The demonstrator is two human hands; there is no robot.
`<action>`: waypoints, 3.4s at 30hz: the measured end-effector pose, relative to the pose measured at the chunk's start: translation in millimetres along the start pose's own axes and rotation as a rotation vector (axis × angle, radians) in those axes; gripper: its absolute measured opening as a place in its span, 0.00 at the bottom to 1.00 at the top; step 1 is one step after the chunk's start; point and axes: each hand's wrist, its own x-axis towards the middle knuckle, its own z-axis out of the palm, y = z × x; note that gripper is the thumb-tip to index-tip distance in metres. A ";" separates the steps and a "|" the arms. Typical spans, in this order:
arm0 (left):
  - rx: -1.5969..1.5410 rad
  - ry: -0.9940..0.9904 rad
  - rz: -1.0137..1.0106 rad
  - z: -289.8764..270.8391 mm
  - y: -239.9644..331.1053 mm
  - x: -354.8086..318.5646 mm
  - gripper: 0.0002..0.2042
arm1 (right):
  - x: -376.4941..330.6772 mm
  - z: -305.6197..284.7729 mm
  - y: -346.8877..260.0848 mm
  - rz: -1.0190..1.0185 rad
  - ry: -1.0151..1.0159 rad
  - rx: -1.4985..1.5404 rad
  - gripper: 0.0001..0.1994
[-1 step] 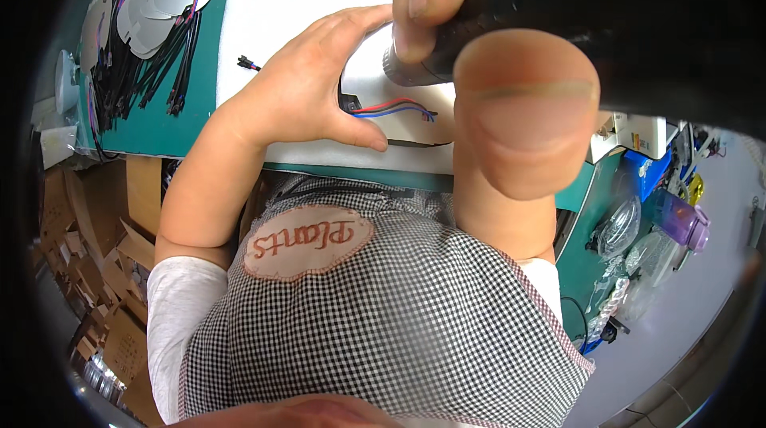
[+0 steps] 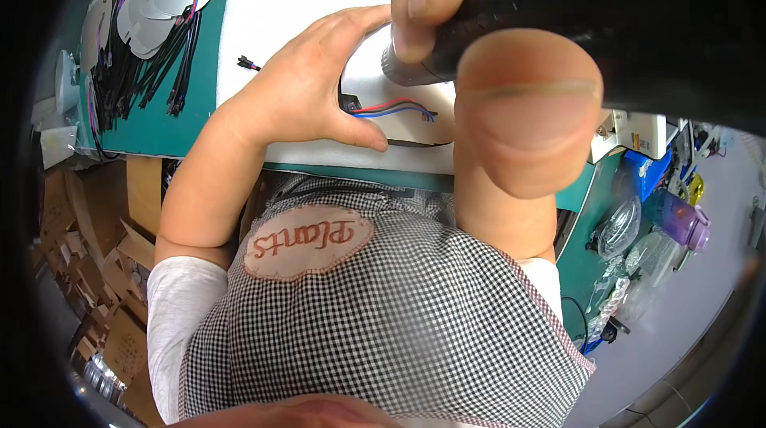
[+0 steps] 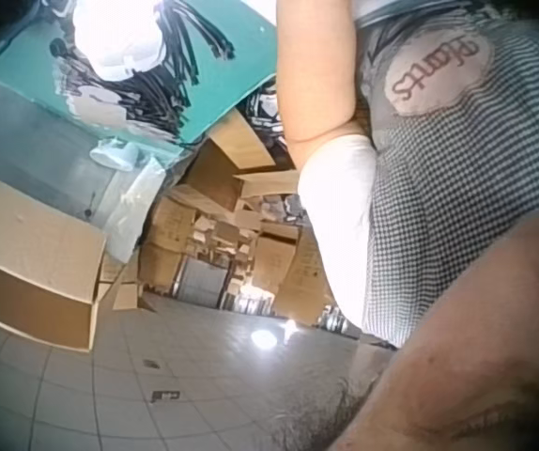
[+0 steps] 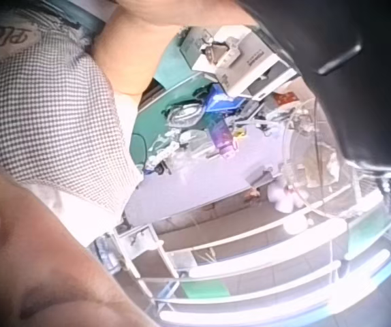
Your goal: The person assembles plastic housing components by hand, securing an internal ring and a mounting plate to the plastic housing with screws using an electric screwdriver.
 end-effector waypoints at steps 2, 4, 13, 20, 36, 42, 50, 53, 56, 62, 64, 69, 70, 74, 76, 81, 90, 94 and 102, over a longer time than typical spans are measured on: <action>0.004 -0.007 -0.004 -0.7 0.9 0.4 0.52 | 0.7 -2.0 3.4 -0.010 -0.090 0.026 0.47; 0.008 -0.013 -0.008 -1.7 1.9 1.2 0.52 | -4.4 3.8 9.9 -0.050 0.060 0.159 0.47; 0.011 -0.039 -0.003 -3.3 1.3 2.3 0.52 | -0.7 3.0 15.0 -0.025 0.027 0.217 0.44; 0.004 -0.072 -0.020 -3.9 0.4 1.4 0.52 | -1.8 8.8 17.9 -0.024 0.025 0.227 0.42; 0.043 0.020 0.023 -2.0 1.4 1.6 0.55 | -26.5 8.4 -36.0 -0.079 0.700 0.239 0.27; 0.071 0.302 -0.003 -50.5 9.2 -51.5 0.56 | -39.6 -12.1 -71.8 -0.032 0.560 0.536 0.31; -0.275 1.212 -0.186 -90.3 -40.8 -240.2 0.54 | -64.1 -46.0 -50.5 0.059 0.736 0.493 0.27; -0.402 1.494 -0.577 -74.7 -69.2 -369.6 0.41 | -67.2 -58.5 -45.4 0.077 0.773 0.550 0.27; -0.700 1.811 -0.935 -31.2 -92.3 -468.7 0.28 | -72.9 -71.5 -40.1 0.079 0.825 0.485 0.28; -0.884 2.207 -1.199 4.3 -118.7 -547.1 0.37 | -82.7 -71.5 -31.7 0.087 0.825 0.488 0.26; -0.814 2.124 -1.185 -7.1 -139.1 -532.2 0.37 | -86.4 -72.1 -27.1 0.086 0.777 0.491 0.27; -0.582 1.757 -0.796 -68.5 -134.5 -414.7 0.19 | -82.3 -39.6 -19.9 0.114 0.764 0.471 0.27; -0.490 1.624 -0.751 -85.0 -129.7 -385.9 0.19 | -78.7 -29.6 -20.3 0.106 0.771 0.479 0.26; -0.158 1.289 -0.595 -131.8 -92.6 -264.7 0.14 | -65.8 0.8 -12.0 0.150 0.971 0.312 0.25; -0.131 1.167 -0.439 -142.1 -79.1 -202.8 0.11 | -63.9 5.1 -7.6 0.166 0.992 0.275 0.24; 0.050 0.842 -0.264 -146.7 -60.9 -78.7 0.10 | -69.8 6.1 3.9 0.172 0.995 0.266 0.24; 0.805 0.385 -0.680 -185.1 -148.4 64.5 0.25 | -74.2 -6.8 2.4 0.169 0.981 0.294 0.28; 0.880 0.107 -0.959 -181.2 -174.0 102.2 0.33 | -74.0 -6.9 1.4 0.165 0.962 0.241 0.30; 0.025 0.430 -0.868 -232.7 -175.9 109.4 0.32 | -70.4 -5.8 0.6 0.175 0.968 0.199 0.31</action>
